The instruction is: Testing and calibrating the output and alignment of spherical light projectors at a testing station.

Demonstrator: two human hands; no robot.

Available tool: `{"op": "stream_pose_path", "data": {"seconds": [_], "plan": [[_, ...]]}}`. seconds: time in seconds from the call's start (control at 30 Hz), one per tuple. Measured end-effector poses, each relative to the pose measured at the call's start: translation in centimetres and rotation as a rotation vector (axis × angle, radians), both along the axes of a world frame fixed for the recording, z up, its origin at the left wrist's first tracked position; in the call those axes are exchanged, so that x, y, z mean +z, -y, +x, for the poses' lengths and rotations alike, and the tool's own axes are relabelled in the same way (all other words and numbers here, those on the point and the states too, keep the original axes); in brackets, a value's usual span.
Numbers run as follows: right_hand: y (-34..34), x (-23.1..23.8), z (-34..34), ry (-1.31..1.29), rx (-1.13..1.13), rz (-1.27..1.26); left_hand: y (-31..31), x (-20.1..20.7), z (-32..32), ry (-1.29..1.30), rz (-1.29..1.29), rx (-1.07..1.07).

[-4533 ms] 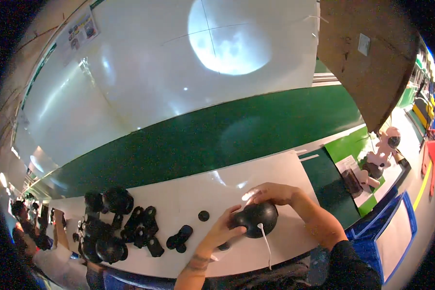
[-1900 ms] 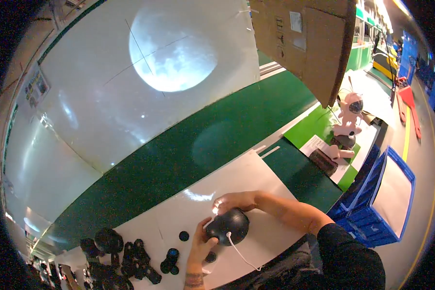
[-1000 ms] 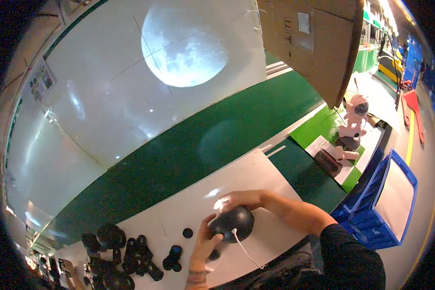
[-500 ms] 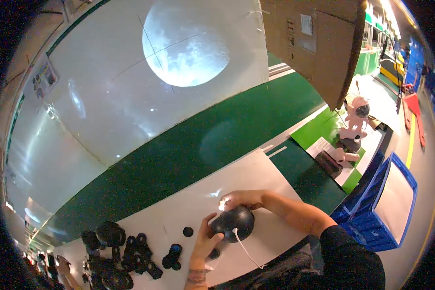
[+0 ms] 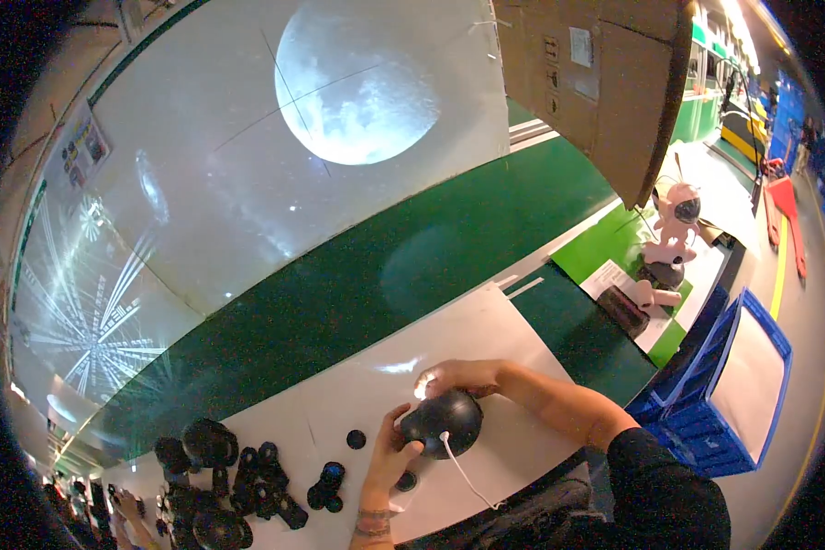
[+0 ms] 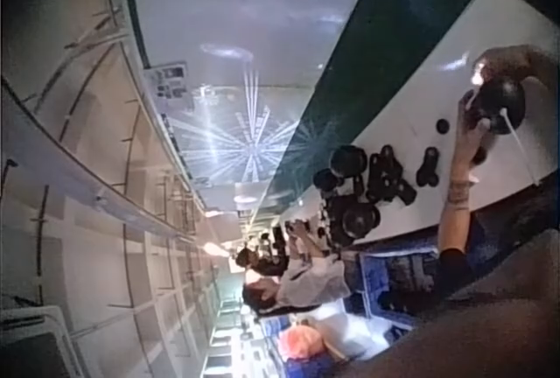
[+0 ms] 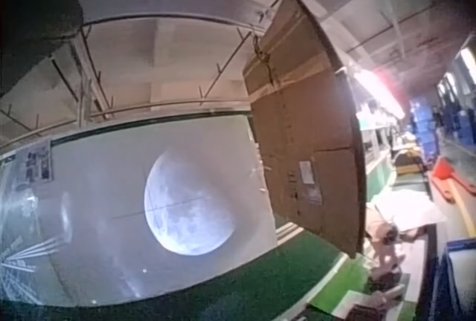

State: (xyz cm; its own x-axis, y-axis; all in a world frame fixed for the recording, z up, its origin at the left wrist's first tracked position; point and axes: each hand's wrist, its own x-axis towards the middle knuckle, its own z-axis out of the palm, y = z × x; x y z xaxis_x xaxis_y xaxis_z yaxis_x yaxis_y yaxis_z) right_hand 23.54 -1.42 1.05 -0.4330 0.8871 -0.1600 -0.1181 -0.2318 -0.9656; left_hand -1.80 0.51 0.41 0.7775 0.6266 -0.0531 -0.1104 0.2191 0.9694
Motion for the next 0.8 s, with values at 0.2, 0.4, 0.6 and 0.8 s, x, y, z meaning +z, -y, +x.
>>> {"op": "stream_pose_path", "data": {"seconds": [0.2,0.4,0.6,0.8], "plan": [[-1.0,-2.3,0.3,-0.082,0.050,0.103,-0.3,-0.5,0.0,0.018,-0.014,-0.013],[-0.6,-1.9,0.4,-0.090,0.052,0.181,0.0,-0.5,0.0,0.010,-0.035,-0.003],[-0.7,-0.9,0.2,0.075,0.095,0.123,-0.1,-0.7,-0.2,0.009,-0.035,-0.011],[-0.7,-1.4,0.5,-0.096,0.078,0.105,-0.2,-0.6,-0.1,0.016,-0.028,-0.016]]}}
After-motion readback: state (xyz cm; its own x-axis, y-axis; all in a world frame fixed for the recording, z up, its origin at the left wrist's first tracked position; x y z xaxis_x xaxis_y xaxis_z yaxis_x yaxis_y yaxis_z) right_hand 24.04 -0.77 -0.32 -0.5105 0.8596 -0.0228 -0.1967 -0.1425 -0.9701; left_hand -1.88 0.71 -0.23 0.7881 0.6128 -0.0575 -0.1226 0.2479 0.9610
